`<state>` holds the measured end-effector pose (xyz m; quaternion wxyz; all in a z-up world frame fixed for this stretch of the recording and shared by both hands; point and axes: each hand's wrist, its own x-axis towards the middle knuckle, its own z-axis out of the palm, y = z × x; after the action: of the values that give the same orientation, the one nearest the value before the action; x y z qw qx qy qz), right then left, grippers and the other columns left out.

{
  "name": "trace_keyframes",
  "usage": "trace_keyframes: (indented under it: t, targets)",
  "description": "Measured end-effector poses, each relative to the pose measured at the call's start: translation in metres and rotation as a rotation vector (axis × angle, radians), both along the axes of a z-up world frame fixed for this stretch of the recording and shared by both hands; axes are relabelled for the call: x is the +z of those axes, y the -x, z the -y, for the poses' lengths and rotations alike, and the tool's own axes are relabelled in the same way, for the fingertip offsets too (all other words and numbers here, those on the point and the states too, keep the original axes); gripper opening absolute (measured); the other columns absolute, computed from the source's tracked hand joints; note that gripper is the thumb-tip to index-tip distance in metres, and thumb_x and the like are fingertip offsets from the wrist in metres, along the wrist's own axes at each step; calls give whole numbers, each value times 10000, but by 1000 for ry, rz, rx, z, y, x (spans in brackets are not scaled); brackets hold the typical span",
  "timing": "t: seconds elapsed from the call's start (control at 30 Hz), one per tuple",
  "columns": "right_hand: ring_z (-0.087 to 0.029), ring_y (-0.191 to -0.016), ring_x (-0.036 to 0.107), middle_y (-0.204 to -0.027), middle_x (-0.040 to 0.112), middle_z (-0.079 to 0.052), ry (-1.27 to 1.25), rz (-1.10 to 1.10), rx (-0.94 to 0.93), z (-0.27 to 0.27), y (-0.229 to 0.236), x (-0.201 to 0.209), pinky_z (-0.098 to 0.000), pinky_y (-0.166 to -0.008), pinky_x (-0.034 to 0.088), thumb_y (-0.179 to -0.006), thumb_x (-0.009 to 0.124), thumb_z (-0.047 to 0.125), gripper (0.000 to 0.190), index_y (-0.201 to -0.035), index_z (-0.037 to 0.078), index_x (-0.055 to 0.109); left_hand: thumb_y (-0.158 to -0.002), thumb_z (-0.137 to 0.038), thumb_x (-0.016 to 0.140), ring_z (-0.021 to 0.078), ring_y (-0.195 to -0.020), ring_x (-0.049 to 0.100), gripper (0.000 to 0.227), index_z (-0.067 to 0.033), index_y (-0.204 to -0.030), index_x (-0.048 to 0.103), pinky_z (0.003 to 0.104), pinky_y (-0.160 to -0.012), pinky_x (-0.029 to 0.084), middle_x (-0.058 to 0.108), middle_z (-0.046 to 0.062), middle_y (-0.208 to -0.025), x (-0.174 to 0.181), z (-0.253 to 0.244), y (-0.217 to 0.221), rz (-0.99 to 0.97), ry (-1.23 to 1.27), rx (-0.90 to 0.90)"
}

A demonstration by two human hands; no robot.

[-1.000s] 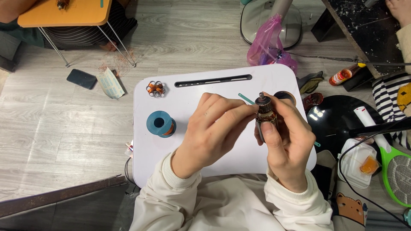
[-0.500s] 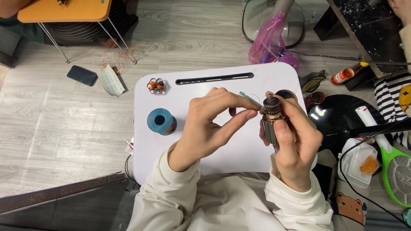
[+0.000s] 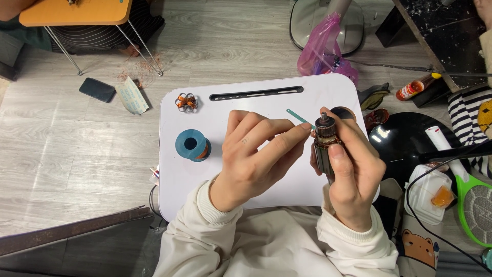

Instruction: Using a small pick tool to clean the gaps between commutator segments on a DC motor armature to remove debris.

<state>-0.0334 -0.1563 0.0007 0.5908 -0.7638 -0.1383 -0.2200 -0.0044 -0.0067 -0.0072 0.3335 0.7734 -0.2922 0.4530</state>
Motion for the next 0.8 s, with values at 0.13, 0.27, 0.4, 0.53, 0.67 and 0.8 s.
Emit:
trace_keyframes:
  t: [0.13, 0.27, 0.4, 0.53, 0.67, 0.8]
  targets:
    - [-185, -577, 522, -870, 507, -143, 4, -19, 17, 0, 1, -1, -280, -556, 445, -1019, 392, 183, 430, -1279, -109, 569, -976, -104, 737, 164, -680, 483, 133, -139, -1090, 677, 324, -688, 302, 689, -34, -896, 1, 2, 0, 8, 10, 6]
    - [-182, -574, 516, -879, 527, -152, 34, 7, -4, -1, 0, -1, -285, -591, 451, -1017, 387, 177, 431, -1263, -124, 574, -958, -112, 739, 172, -690, 501, 86, -137, -1020, 684, 342, -689, 288, 699, -46, -907, 6, 0, 2, 33, -36, 54]
    - [-172, -606, 493, -777, 518, -138, 107, 36, -11, -1, 0, -1, -295, -658, 437, -1026, 383, 161, 431, -1277, -137, 570, -960, -141, 727, 168, -688, 506, 47, -158, -994, 700, 339, -696, 304, 701, -72, -895, 9, 2, 4, 105, -76, 179]
    - [-168, -652, 513, -861, 538, -130, 104, -3, -7, -1, 1, -1, -289, -719, 447, -1028, 392, 169, 442, -1295, -134, 570, -967, -174, 743, 165, -664, 466, 72, -159, -1025, 704, 337, -675, 308, 670, -43, -891, 3, 3, 3, 96, -101, 194]
    - [-153, -553, 493, -786, 533, -125, -218, -188, 155, 1, -5, -4, -247, -509, 386, -971, 493, 268, 405, -1186, -72, 542, -983, -155, 710, 188, -687, 471, 66, -137, -1038, 677, 345, -664, 302, 641, -9, -902, 3, 3, 1, 3, -61, 92]
    - [-161, -430, 421, -660, 397, -73, -534, -365, 371, 17, -18, -18, -256, -406, 296, -825, 648, 272, 338, -1017, 21, 527, -986, -136, 724, 202, -711, 475, 96, -130, -1071, 680, 342, -664, 324, 641, 3, -911, 4, 2, 2, -11, -61, 26]
